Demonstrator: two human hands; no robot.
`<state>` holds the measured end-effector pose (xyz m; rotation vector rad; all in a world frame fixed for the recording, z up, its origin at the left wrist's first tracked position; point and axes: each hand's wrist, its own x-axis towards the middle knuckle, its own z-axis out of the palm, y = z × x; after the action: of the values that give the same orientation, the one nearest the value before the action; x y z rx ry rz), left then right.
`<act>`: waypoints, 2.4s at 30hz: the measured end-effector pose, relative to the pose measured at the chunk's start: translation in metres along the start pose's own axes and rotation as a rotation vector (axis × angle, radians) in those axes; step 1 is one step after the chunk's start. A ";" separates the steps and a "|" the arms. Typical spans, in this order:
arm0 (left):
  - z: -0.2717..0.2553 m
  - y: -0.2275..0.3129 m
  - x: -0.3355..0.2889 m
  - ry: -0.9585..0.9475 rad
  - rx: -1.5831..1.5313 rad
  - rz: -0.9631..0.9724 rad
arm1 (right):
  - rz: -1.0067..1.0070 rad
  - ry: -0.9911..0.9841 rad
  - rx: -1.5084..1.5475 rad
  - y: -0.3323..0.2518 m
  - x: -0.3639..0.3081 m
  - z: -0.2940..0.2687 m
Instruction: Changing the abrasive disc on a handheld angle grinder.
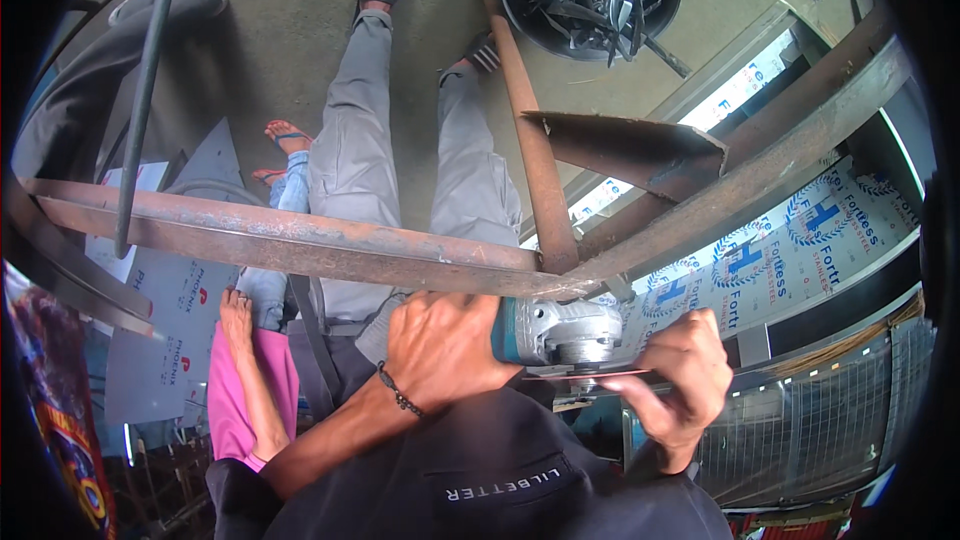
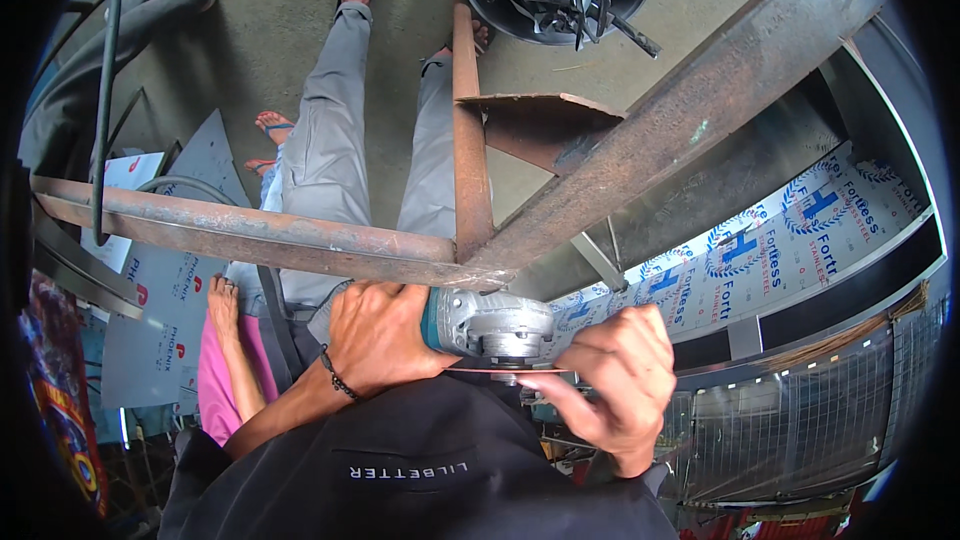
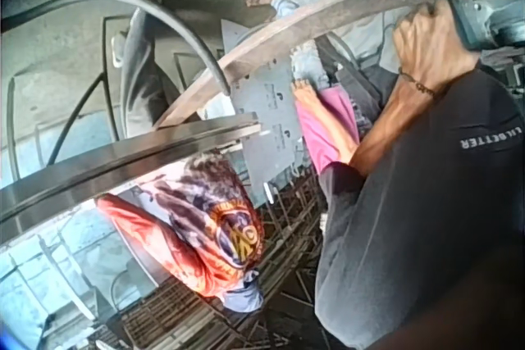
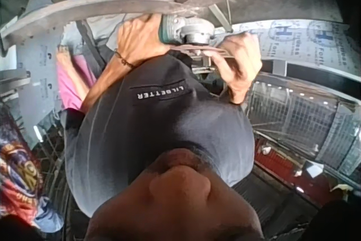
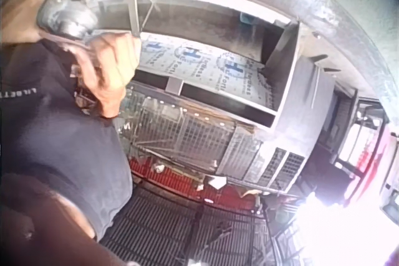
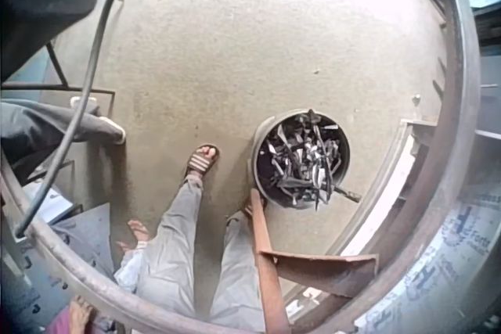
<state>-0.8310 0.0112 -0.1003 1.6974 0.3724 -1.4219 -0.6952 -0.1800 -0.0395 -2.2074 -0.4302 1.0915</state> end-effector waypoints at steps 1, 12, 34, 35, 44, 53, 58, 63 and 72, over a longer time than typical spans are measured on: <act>0.001 -0.001 0.000 0.001 -0.004 0.001 | 0.035 0.063 0.077 0.000 0.000 -0.002; 0.004 -0.006 -0.001 -0.049 0.011 -0.021 | -0.242 -0.225 -0.003 -0.003 0.034 -0.006; 0.000 -0.004 0.000 -0.034 -0.022 -0.025 | -0.111 -0.409 -0.099 0.004 0.026 -0.033; 0.003 -0.004 0.001 0.035 -0.017 0.026 | -0.106 -0.371 -0.091 0.001 0.026 -0.030; 0.003 -0.008 0.002 -0.002 -0.068 0.039 | -0.250 -0.443 -0.102 -0.011 0.054 -0.024; 0.006 -0.007 0.000 -0.004 -0.087 0.020 | -0.114 -0.426 0.029 0.010 0.037 -0.032; 0.009 -0.006 -0.003 -0.067 -0.091 -0.028 | 0.411 -0.426 0.149 0.026 0.042 -0.013; 0.006 0.002 0.002 -0.237 -0.098 -0.142 | 0.555 -0.677 0.445 0.048 0.044 -0.008; 0.014 0.003 -0.004 -0.111 -0.091 -0.094 | 0.511 -0.598 0.730 0.071 0.025 0.016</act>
<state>-0.8389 -0.0003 -0.0954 1.5377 0.4529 -1.5368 -0.6915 -0.2134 -0.1086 -1.3370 0.2956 1.8303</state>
